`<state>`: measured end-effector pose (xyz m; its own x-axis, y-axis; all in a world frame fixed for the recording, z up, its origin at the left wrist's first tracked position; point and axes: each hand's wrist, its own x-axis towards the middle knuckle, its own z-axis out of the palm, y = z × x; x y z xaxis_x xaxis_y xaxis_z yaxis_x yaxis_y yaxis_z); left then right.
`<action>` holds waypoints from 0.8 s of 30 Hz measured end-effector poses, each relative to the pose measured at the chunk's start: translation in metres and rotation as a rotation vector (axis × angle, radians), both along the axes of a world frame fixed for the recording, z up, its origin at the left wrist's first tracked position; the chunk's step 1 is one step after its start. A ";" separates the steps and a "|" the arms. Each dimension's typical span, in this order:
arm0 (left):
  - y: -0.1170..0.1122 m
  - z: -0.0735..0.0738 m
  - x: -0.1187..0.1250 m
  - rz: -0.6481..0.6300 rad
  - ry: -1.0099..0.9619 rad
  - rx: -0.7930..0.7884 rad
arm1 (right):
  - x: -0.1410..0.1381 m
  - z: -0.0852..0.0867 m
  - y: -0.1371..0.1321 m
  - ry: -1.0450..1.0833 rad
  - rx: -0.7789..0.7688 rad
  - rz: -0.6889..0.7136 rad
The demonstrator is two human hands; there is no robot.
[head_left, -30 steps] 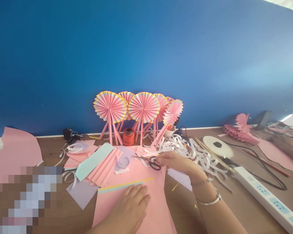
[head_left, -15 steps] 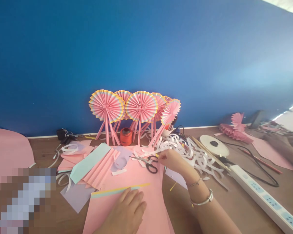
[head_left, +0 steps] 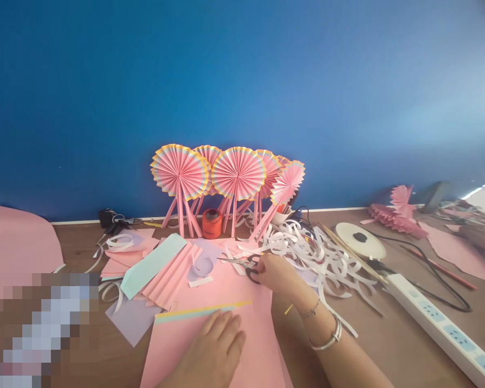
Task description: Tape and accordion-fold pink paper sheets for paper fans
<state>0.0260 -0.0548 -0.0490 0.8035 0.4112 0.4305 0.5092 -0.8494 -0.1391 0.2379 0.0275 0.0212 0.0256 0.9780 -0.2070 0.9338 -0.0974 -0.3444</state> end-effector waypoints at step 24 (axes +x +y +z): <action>0.003 0.028 -0.004 -0.014 0.020 -0.290 | -0.026 -0.012 -0.002 0.251 0.097 -0.129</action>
